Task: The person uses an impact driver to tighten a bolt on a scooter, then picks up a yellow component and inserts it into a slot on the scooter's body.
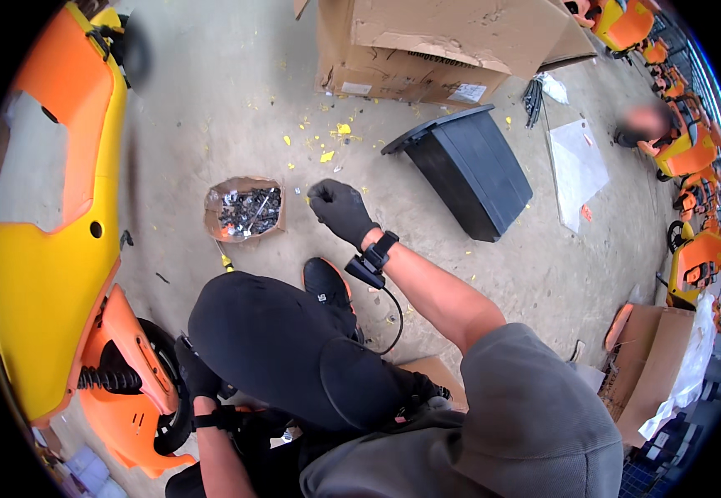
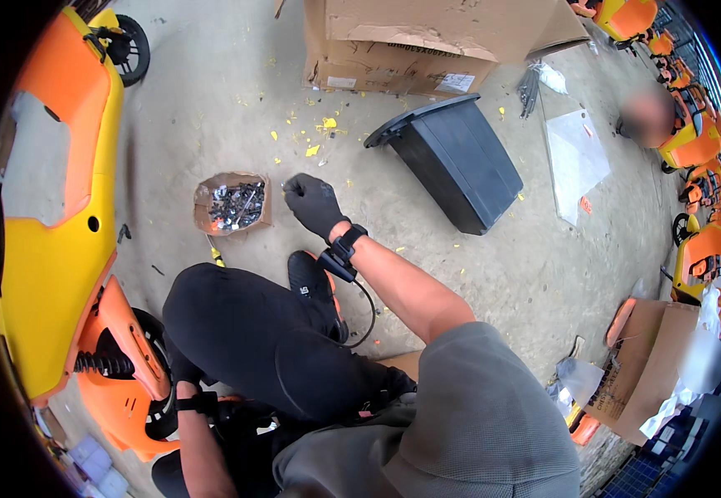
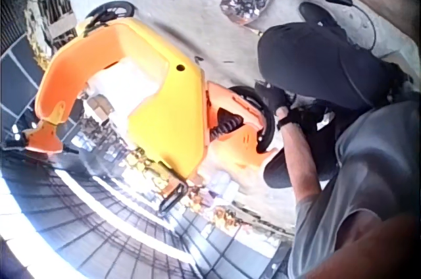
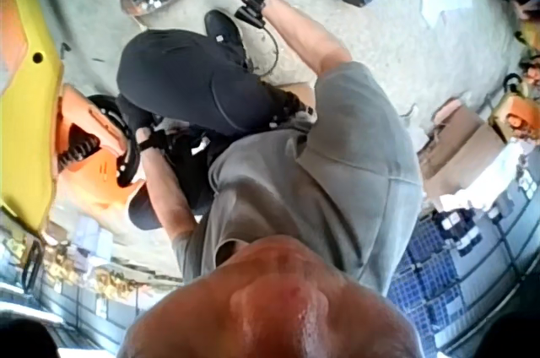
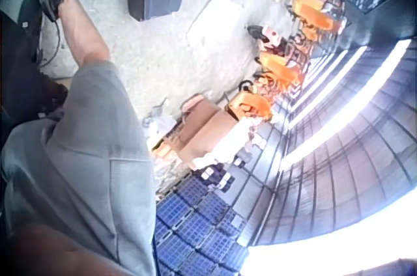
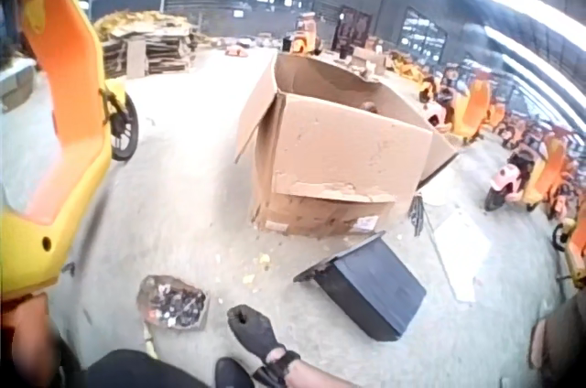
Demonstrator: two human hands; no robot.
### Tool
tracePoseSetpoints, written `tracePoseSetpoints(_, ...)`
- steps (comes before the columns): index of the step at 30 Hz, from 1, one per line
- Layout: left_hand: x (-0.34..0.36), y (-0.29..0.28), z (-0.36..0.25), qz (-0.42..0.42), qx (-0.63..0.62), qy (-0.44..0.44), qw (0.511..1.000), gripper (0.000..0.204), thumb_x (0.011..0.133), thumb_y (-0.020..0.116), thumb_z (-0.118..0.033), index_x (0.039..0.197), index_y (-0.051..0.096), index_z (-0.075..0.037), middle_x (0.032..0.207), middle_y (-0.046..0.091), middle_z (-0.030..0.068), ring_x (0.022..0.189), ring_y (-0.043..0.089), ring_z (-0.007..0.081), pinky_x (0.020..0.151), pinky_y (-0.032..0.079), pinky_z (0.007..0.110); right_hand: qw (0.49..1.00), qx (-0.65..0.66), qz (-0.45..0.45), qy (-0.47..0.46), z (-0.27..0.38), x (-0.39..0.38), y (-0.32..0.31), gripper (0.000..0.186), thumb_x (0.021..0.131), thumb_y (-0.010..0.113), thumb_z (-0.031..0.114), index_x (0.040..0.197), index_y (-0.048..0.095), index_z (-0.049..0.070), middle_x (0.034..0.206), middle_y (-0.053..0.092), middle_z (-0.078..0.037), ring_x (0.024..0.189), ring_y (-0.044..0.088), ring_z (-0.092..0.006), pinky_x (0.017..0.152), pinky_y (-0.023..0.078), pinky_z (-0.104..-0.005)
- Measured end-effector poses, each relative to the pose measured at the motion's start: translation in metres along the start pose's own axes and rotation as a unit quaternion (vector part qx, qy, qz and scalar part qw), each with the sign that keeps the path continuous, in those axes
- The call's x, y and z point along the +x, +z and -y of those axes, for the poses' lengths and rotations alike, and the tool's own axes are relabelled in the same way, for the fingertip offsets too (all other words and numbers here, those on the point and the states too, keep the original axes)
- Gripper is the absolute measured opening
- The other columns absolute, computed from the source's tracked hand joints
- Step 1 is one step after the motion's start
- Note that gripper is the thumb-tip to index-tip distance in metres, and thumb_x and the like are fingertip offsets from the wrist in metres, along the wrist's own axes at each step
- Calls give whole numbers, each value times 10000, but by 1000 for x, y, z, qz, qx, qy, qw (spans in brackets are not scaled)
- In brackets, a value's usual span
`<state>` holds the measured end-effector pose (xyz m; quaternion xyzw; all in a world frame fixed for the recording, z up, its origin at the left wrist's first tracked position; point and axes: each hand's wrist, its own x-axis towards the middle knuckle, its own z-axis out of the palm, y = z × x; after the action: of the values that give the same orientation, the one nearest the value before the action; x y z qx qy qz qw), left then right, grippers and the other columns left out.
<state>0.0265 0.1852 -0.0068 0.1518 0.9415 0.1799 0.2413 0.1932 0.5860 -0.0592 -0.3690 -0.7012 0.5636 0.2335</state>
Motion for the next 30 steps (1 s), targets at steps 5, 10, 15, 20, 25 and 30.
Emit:
tracePoseSetpoints(5, -15, -39, 5, -153, -63, 85, 983, 685, 891, 655, -271, 1412, 361, 62, 1312, 508, 230, 1201, 513, 320, 1027, 413, 387, 976, 151, 69, -139, 141, 1, 7, 184, 852, 598, 84, 989, 675, -11, 767, 664, -58, 674, 596, -91, 625, 504, -278)
tracePoseSetpoints(10, -74, -125, -92, -168, -196, 226, 939, 476, 889, 619, -44, 1337, 485, 43, 1113, 624, 138, 957, 629, 170, 846, 509, 273, 952, 161, 224, -134, 286, -75, 20, 242, 872, 627, 69, 1093, 659, -23, 883, 686, -58, 800, 623, -88, 726, 512, -243)
tracePoseSetpoints(15, -131, -165, -111, -169, -342, 313, 870, 466, 854, 618, 33, 1309, 518, 52, 1087, 636, 83, 949, 614, 118, 860, 498, 264, 901, 129, 378, -167, 320, -140, 87, 258, 901, 623, 26, 1150, 640, -42, 952, 666, -62, 804, 619, -105, 715, 501, -241)
tracePoseSetpoints(20, -151, -155, -77, -232, -341, 271, 870, 428, 832, 652, 6, 1253, 586, 48, 1062, 666, 85, 937, 622, 120, 835, 501, 265, 883, 115, 447, -90, 319, -176, 127, 255, 894, 611, 42, 1140, 643, -19, 997, 684, -77, 873, 614, -92, 780, 505, -238)
tracePoseSetpoints(25, -153, -151, -60, -258, -335, 243, 873, 328, 843, 675, -40, 1162, 647, 33, 961, 705, 101, 849, 640, 123, 798, 514, 283, 879, 85, 461, -88, 312, -181, 143, 256, 900, 604, 27, 1150, 643, -12, 971, 676, -61, 841, 606, -78, 757, 502, -230)
tracePoseSetpoints(30, -144, -142, -47, -268, -346, 249, 864, 303, 855, 669, -64, 1143, 650, 29, 985, 704, 113, 863, 647, 141, 794, 512, 292, 876, 69, 471, -83, 309, -183, 151, 246, 906, 599, 18, 1146, 644, -10, 958, 667, -43, 818, 594, -65, 739, 497, -221)
